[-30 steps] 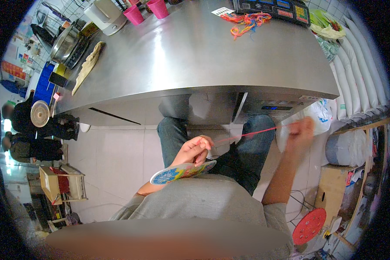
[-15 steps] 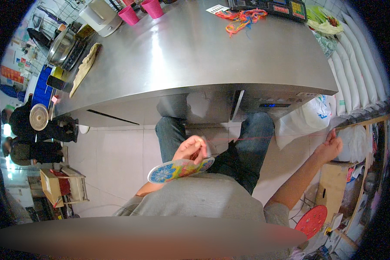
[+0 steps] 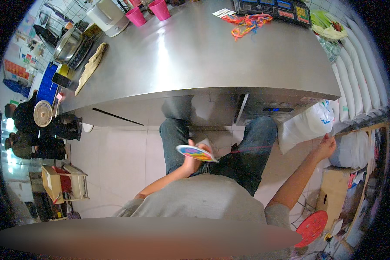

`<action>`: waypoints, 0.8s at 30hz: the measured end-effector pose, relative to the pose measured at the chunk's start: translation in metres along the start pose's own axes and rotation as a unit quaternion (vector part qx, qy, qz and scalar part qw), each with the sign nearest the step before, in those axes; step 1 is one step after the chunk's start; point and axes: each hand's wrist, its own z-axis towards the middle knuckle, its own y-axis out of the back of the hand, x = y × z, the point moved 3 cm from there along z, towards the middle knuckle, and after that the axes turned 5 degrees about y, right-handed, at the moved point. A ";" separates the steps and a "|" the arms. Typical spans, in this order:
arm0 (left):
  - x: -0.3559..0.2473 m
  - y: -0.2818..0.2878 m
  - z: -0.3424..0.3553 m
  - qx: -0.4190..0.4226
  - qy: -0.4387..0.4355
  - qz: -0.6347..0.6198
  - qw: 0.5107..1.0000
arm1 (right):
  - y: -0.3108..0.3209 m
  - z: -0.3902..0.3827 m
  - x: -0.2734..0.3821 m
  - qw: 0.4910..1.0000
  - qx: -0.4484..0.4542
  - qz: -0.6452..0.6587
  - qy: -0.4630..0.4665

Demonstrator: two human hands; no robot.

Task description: The person sews a colorful floral insole using a needle and red thread. They repeatedly insert the needle through the insole, pull the thread, and adjust the insole's orientation while seated at a stainless steel counter.

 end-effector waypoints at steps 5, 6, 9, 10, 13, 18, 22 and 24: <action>-0.017 -0.044 -0.011 0.426 -0.019 0.250 0.869 | 0.018 0.000 -0.009 1.000 -0.004 -0.010 -0.028; -0.023 -0.045 -0.014 0.461 -0.016 0.198 0.865 | 0.022 0.003 -0.009 0.999 -0.024 -0.030 -0.018; -0.028 -0.044 -0.012 0.434 -0.017 0.317 0.843 | 0.037 0.012 -0.006 0.998 -0.035 -0.046 -0.010; -0.026 -0.045 -0.009 0.419 0.008 0.338 0.843 | 0.042 0.015 -0.007 0.998 -0.047 -0.050 -0.013; -0.030 -0.050 0.000 0.310 0.005 0.377 0.873 | 0.049 0.014 -0.010 0.998 -0.055 -0.035 -0.021; -0.091 -0.046 0.011 0.114 -0.133 -0.076 0.982 | 0.009 -0.018 0.021 0.994 0.008 -0.110 0.004; -0.117 -0.057 0.001 0.220 -0.093 -0.171 0.956 | -0.073 -0.090 0.089 0.979 0.142 -0.141 0.029; -0.119 -0.069 0.000 0.325 -0.043 -0.227 0.917 | -0.121 -0.149 0.131 0.947 0.299 -0.067 0.092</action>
